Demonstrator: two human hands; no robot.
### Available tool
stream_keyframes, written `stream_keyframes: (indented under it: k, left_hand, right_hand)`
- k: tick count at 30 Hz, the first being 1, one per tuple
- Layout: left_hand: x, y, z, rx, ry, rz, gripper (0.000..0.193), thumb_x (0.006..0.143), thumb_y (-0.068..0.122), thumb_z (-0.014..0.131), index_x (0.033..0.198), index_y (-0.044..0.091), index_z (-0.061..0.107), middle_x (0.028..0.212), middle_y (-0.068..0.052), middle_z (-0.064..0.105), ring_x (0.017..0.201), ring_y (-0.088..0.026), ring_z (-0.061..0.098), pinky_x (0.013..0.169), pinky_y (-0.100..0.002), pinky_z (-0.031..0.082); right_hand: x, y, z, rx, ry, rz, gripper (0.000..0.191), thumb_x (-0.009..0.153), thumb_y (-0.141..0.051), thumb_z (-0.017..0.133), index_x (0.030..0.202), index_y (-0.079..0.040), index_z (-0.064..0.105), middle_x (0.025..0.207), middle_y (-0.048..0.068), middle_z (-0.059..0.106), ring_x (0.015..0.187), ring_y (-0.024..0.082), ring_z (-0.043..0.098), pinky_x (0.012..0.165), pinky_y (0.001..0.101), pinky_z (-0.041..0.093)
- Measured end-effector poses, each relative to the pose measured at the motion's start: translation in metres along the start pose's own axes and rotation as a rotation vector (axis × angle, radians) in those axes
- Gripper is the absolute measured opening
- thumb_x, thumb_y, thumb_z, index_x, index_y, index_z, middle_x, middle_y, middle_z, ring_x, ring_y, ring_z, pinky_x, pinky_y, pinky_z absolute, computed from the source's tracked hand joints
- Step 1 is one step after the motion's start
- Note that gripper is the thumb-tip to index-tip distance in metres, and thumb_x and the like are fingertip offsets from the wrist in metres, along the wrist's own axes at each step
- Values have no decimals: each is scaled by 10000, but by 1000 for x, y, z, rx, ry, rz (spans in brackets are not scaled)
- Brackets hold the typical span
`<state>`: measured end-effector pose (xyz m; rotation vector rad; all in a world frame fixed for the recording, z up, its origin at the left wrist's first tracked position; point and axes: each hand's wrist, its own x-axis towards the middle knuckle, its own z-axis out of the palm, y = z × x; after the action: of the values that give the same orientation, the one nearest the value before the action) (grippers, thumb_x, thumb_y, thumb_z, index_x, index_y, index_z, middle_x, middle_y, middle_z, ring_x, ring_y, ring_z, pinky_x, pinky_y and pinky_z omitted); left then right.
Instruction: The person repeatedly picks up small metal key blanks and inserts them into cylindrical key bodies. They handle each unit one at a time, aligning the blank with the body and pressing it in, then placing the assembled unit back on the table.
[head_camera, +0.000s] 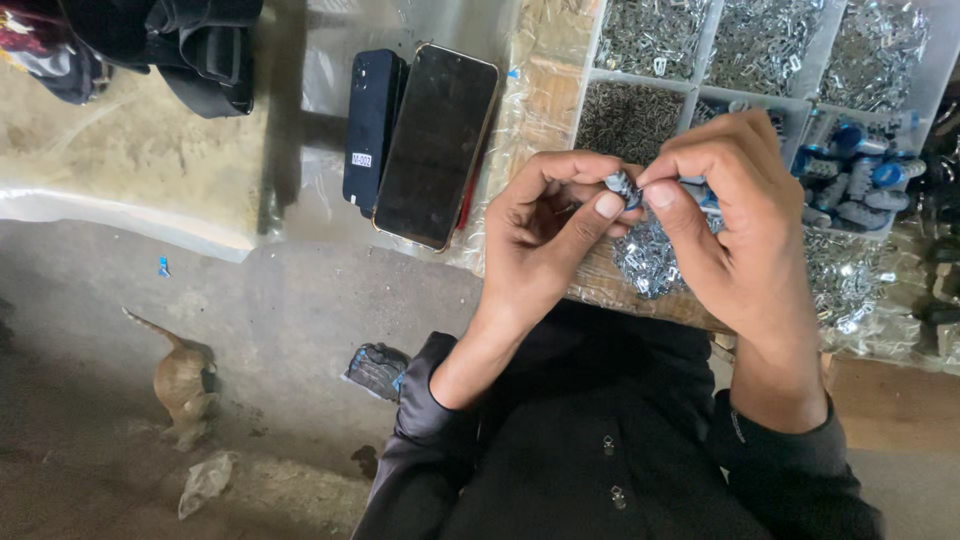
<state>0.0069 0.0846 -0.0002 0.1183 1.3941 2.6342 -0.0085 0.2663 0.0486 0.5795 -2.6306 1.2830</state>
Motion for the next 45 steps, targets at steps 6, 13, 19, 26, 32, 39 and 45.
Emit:
stream_keyframes:
  k: [6,13,19,26,32,39,45]
  left_hand:
    - [-3,-2,-1,15,7,-14,218,1082,-37,669,1289,-61,605,1148,-135,725,993,-152,726,880,-266,620]
    - [-8,0,-3,53,-73,-19,185,1096,-62,661,1275,-41,623,1212,-157,723,1029,-155,713,904,-283,630]
    - [-9,7,6,-103,-99,-167,172,1105,-47,599,1269,-6,569,1213,-170,709,1032,-185,726,877,-309,645]
    - [-15,3,9,-85,-73,-202,183,1099,-18,608,1277,3,568,1190,-203,709,987,-227,736,835,-319,648]
    - [-21,-4,5,-106,-66,-192,210,1065,13,666,1250,6,568,1141,-217,704,931,-229,723,779,-313,634]
    - [-46,-11,-6,-131,-89,-262,255,1005,17,743,1195,-3,573,1109,-237,707,916,-259,738,759,-344,641]
    - [-56,-32,7,-186,-228,-350,203,1026,-38,694,1191,1,582,1147,-230,693,949,-234,743,787,-327,652]
  right_hand:
    - [5,-10,-8,-114,-24,-68,95,1014,-60,743,1034,-51,650,1022,81,655,1001,243,575,852,372,454]
    - [-18,39,-14,74,-37,-101,281,887,-180,826,922,-49,580,923,74,618,837,190,596,764,355,460]
    - [10,-65,-37,67,-16,-617,218,827,-306,805,836,-135,669,711,-20,594,677,145,553,618,363,415]
    - [-158,-27,-35,257,188,-876,196,782,-30,747,634,-122,656,636,-46,586,576,128,597,589,232,533]
    - [-139,-34,-60,-80,202,-753,132,864,-17,672,756,-68,729,661,-26,689,606,69,644,624,195,535]
    - [-186,75,-171,-861,-450,53,432,891,-26,661,1316,-79,716,1073,203,717,864,275,684,735,383,558]
    - [-238,122,-179,-711,-284,199,416,877,122,707,1267,-22,720,1113,263,695,874,306,677,726,343,544]
